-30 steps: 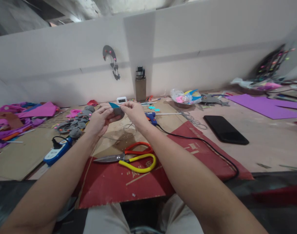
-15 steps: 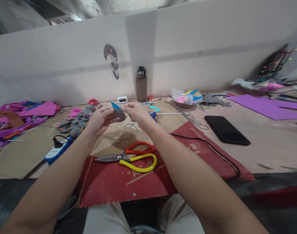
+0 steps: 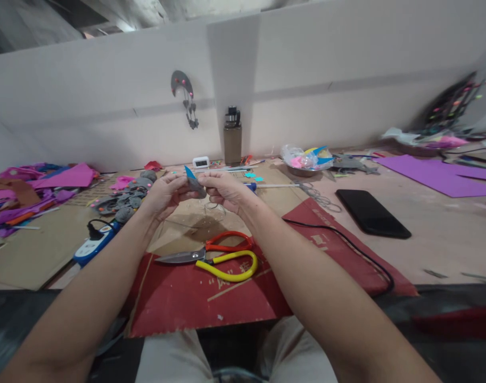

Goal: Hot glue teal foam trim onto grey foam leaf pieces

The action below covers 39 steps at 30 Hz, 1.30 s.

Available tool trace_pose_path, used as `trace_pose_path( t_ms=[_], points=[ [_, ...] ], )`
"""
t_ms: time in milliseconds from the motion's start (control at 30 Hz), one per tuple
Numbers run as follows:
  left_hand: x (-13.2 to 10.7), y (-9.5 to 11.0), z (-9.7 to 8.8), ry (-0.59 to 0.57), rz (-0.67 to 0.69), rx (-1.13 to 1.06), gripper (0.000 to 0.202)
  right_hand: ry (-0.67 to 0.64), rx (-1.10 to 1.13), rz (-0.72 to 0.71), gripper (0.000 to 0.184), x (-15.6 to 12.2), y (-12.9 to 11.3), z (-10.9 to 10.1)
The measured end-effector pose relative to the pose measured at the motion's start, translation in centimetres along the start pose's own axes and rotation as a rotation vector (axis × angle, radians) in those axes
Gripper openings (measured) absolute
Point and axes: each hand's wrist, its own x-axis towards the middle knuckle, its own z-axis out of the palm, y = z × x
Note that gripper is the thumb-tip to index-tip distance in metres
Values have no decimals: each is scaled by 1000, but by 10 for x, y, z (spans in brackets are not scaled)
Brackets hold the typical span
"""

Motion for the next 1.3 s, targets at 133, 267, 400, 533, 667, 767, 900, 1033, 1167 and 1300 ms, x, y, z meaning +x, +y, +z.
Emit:
trace_pose_path(
  t_ms=[133,267,400,533,667,767,900,1033,1167,1300],
  points=[
    [0,-1,0,13,22,-23,20,124,-28,-125,26,-2,-1,8],
    [0,-1,2,47,17,-50,15,169,-51,-172,23,-5,-1,15],
    [0,0,5,71,-12,-87,14,139,-34,-152,25,-5,0,15],
    [0,0,5,86,-25,-124,11,160,-25,-203,29,-4,3,17],
    [0,2,5,97,-19,-161,11,167,-1,-252,32,-3,6,18],
    [-1,4,6,89,-20,-174,13,149,47,-255,33,-4,7,19],
    [-2,6,8,84,-26,-174,15,152,94,-220,34,-3,8,22],
    [-3,6,8,67,-23,-161,17,162,99,-200,36,-1,10,23],
    [-4,4,9,44,23,-138,19,154,75,-197,37,-1,12,23],
    [-2,1,11,6,40,-143,21,139,29,-206,36,-1,14,25]
  ],
)
